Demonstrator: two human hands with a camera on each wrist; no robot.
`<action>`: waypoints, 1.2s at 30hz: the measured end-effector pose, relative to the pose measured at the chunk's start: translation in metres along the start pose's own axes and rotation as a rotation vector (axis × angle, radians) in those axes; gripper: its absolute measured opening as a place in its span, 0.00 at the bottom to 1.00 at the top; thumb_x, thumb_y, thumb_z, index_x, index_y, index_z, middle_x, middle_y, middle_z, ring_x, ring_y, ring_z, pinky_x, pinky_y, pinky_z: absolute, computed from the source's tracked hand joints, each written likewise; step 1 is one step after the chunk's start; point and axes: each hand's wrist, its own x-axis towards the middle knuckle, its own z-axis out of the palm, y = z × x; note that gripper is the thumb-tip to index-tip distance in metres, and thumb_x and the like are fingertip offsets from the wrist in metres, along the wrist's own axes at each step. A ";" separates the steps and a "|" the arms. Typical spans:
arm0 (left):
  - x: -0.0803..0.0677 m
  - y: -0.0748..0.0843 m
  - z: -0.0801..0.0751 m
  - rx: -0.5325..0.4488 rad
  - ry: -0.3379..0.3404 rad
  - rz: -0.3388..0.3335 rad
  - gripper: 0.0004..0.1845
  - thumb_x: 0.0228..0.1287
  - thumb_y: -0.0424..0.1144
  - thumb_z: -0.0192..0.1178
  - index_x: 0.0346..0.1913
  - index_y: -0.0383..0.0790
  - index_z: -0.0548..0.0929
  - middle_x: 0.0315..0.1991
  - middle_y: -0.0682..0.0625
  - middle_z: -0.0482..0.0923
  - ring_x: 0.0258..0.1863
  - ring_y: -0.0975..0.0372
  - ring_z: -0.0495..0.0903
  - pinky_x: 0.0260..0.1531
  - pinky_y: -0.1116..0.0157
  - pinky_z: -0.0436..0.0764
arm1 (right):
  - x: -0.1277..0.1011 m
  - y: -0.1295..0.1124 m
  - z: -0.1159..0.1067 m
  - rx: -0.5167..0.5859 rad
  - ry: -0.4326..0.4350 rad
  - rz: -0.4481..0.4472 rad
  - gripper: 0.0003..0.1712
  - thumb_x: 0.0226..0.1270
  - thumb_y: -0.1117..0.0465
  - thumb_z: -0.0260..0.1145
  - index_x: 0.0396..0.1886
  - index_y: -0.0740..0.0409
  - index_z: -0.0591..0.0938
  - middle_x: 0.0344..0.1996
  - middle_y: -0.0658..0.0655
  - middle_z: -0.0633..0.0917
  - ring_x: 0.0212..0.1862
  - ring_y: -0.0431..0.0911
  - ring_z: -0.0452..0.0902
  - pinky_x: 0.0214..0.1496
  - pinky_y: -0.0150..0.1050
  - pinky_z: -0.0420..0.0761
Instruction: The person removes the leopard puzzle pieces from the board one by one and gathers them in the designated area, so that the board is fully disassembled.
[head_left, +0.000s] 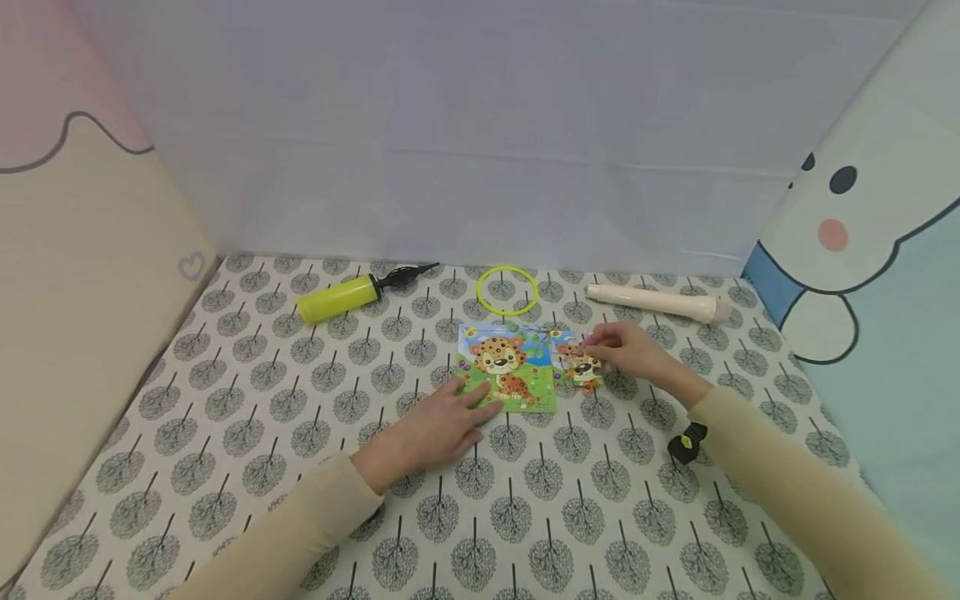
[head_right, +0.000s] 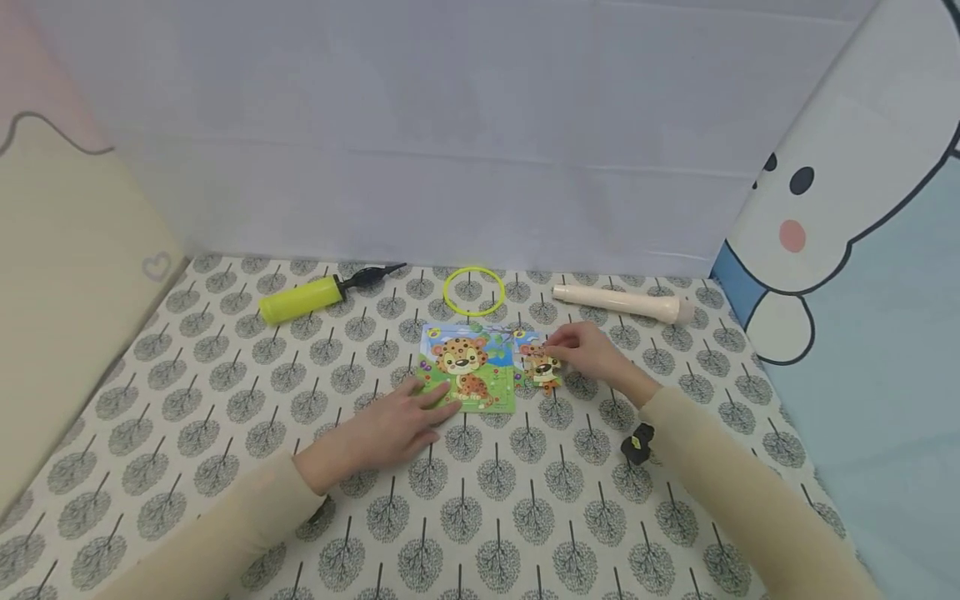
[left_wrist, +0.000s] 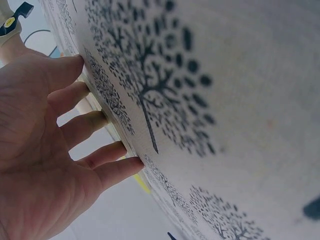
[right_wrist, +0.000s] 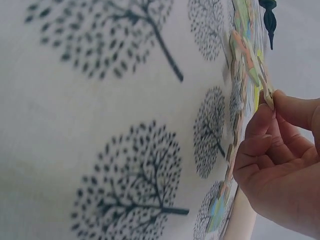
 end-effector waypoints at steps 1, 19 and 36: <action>0.000 0.000 0.001 0.000 0.002 0.000 0.29 0.71 0.48 0.52 0.72 0.46 0.63 0.71 0.41 0.56 0.65 0.44 0.59 0.65 0.53 0.61 | 0.000 0.002 -0.001 0.000 -0.001 0.008 0.11 0.68 0.58 0.63 0.41 0.63 0.83 0.33 0.58 0.85 0.34 0.50 0.79 0.35 0.44 0.79; -0.001 0.000 0.001 0.014 -0.018 -0.010 0.29 0.71 0.49 0.51 0.72 0.48 0.62 0.72 0.43 0.55 0.65 0.45 0.60 0.65 0.54 0.61 | -0.002 0.014 -0.009 -0.204 0.025 0.003 0.07 0.65 0.62 0.65 0.36 0.63 0.83 0.29 0.53 0.82 0.32 0.47 0.76 0.34 0.40 0.78; -0.001 0.000 0.000 0.024 -0.008 -0.005 0.29 0.71 0.49 0.51 0.72 0.47 0.62 0.71 0.42 0.55 0.65 0.46 0.60 0.65 0.55 0.62 | 0.004 0.008 -0.014 -0.316 -0.026 0.023 0.08 0.65 0.59 0.65 0.35 0.59 0.84 0.28 0.51 0.83 0.31 0.46 0.76 0.34 0.41 0.77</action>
